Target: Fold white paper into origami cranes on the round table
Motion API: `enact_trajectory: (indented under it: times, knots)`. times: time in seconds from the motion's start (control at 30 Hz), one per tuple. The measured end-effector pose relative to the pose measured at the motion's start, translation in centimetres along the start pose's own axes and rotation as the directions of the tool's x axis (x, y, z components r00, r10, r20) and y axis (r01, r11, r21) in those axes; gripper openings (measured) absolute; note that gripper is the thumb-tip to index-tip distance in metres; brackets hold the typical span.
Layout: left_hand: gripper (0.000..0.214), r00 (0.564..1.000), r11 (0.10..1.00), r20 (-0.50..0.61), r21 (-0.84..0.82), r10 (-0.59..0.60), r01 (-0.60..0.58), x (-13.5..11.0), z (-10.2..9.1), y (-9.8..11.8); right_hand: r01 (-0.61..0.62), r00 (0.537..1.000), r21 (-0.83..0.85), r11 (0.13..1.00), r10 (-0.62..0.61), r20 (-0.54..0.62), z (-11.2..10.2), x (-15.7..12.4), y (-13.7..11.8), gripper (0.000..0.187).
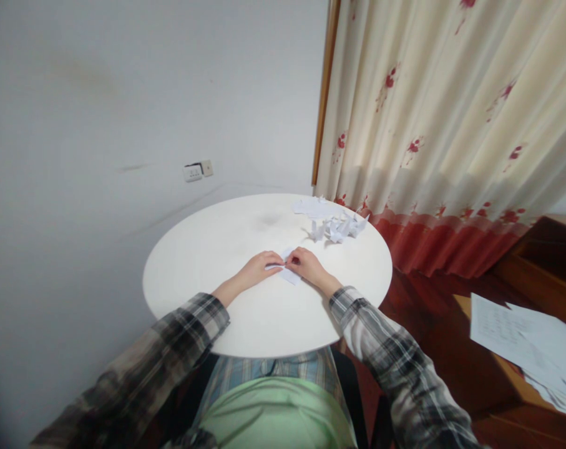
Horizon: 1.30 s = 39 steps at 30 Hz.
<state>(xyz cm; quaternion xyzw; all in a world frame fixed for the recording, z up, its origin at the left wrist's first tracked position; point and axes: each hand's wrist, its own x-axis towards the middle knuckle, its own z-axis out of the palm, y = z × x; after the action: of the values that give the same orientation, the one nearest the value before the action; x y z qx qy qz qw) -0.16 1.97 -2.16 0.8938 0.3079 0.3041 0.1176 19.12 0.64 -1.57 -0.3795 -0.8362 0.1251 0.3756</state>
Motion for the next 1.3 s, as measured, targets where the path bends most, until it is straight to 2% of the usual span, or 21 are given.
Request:
enact_trajectory:
  times: [0.17,0.33,0.53,0.7,0.9,1.07,1.17,1.3]
  knots:
    - [0.017,1.0,0.999,0.022,0.053,-0.01,0.009,0.1,-0.2,0.1,0.0,1.0,-0.035,0.999,0.0,0.013,-0.1,0.1,0.1,0.002]
    - [0.02,0.998,0.979,0.048,0.203,-0.044,0.034,0.1,-0.1,0.2,0.001,1.0,-0.048,0.999,0.0,0.022,0.3,0.1,0.7,0.006]
    - [0.043,0.997,0.967,0.011,0.245,-0.082,0.077,-0.1,0.4,0.2,0.03,0.999,-0.044,0.999,-0.028,0.044,0.4,0.1,0.4,0.007]
    - [0.033,0.996,0.964,0.064,0.261,-0.069,0.05,0.1,0.4,0.4,0.041,0.997,-0.04,0.998,-0.039,0.063,0.3,0.1,0.4,0.007]
    - [0.029,0.997,0.942,0.035,0.331,-0.075,0.06,0.1,0.3,0.5,0.04,0.996,-0.014,0.999,-0.039,0.076,0.3,0.0,0.0,0.006]
    - [0.029,0.998,0.959,0.04,0.281,-0.047,0.034,0.0,1.1,-0.4,0.052,0.996,-0.026,0.998,-0.05,0.068,0.3,-0.1,0.0,0.006]
    - [0.035,0.995,0.963,0.056,0.263,-0.085,0.068,-0.1,1.6,-0.7,0.079,0.993,-0.078,0.994,-0.071,0.092,0.3,-0.1,-0.3,0.007]
    - [0.042,0.973,0.938,0.139,0.32,-0.186,0.133,-0.2,1.6,-0.2,0.112,0.989,-0.205,0.972,-0.09,0.113,0.4,-0.2,-1.1,0.009]
